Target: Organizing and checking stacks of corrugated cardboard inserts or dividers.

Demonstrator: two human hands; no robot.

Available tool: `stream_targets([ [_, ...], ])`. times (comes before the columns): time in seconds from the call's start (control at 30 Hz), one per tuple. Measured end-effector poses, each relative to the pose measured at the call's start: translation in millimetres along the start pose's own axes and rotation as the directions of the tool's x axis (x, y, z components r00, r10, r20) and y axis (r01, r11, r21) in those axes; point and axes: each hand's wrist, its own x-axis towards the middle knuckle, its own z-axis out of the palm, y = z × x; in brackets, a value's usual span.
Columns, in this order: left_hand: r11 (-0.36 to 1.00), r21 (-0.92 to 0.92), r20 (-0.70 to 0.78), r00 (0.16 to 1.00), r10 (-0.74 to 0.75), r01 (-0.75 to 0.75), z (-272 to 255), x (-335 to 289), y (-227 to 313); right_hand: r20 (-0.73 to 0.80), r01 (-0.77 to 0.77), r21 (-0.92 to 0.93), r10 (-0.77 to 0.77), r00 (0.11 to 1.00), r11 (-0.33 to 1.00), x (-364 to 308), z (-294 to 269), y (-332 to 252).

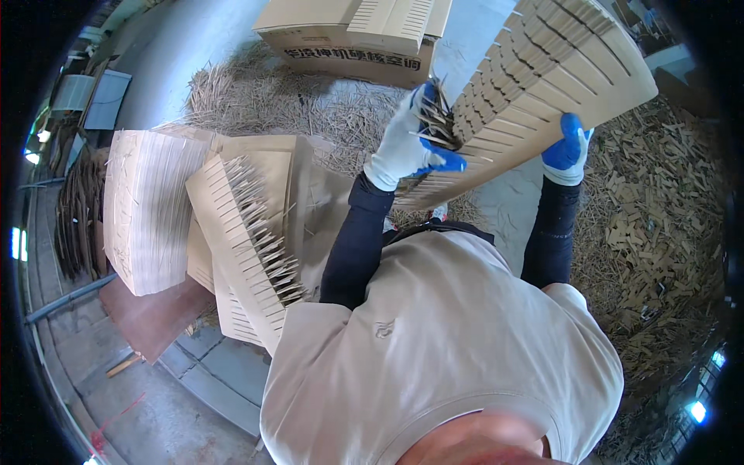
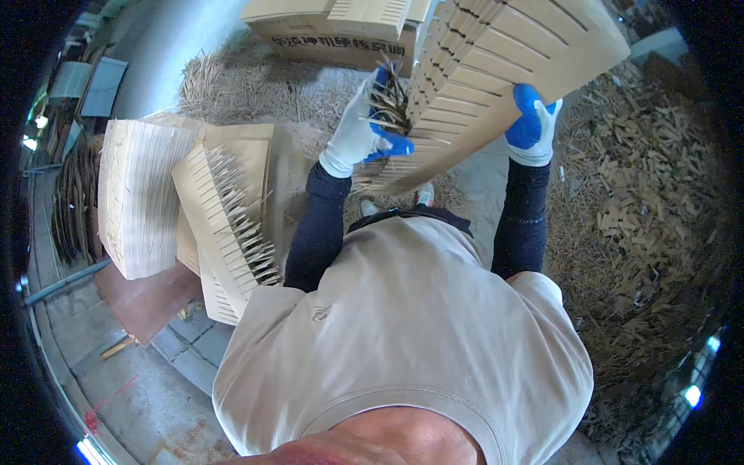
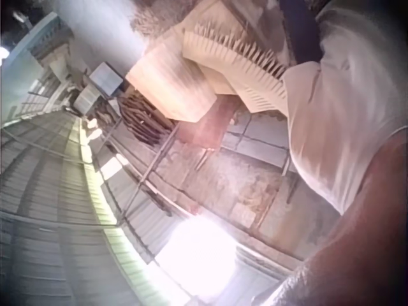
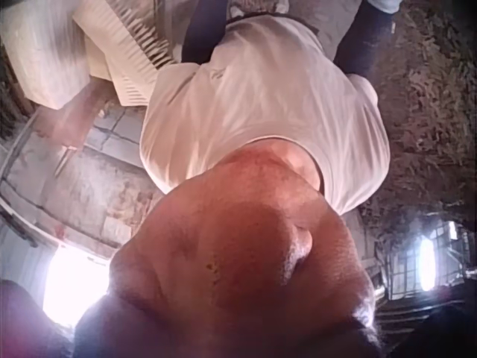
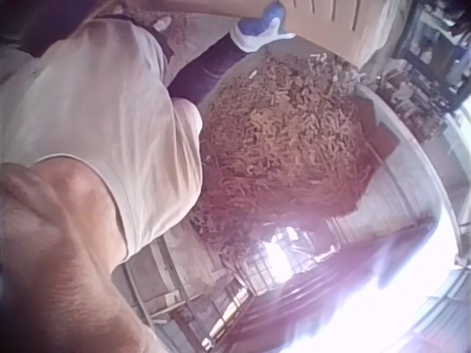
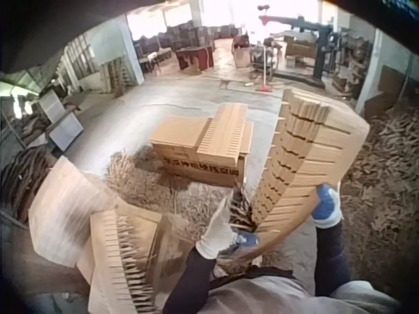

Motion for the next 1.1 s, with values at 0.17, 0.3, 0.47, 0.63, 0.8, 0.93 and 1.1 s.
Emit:
stream_targets([
  [0.17, 0.866, -0.486, 0.147, 0.988, -0.050, 0.116, 5, 16, 21, 0.030, -0.056, -0.036, 0.057, 0.998, 0.998, 5, 2, 3],
  [0.3, 0.883, -0.461, 0.134, 0.990, -0.033, 0.092, 8, 15, 20, 0.104, 0.004, -0.091, 0.006, 0.995, 0.996, 15, 12, -2],
  [0.47, 0.985, -0.170, 0.080, 0.996, 0.025, -0.011, -2, 29, 30, 0.090, -0.004, -0.101, 0.013, 0.996, 0.995, 25, 14, 1],
  [0.63, 0.853, -0.508, 0.029, 0.992, -0.122, 0.120, -3, 32, 22, 0.188, -0.021, 0.017, 0.018, 0.982, 1.000, 40, 39, -3],
  [0.8, 0.818, -0.562, -0.026, 0.985, -0.169, 0.125, -26, 45, 50, 0.198, -0.227, 0.107, 0.203, 0.959, 0.968, 40, 45, 7],
  [0.93, 0.770, -0.631, -0.103, 0.974, -0.203, 0.094, -40, 58, 62, 0.297, -0.233, -0.166, 0.274, 0.915, 0.958, 5, 72, 15],
  [1.1, 0.910, -0.407, -0.270, 0.962, -0.038, -0.078, -38, 66, 57, 0.208, -0.395, -0.023, 0.391, 0.897, 0.918, -15, 80, 19],
])
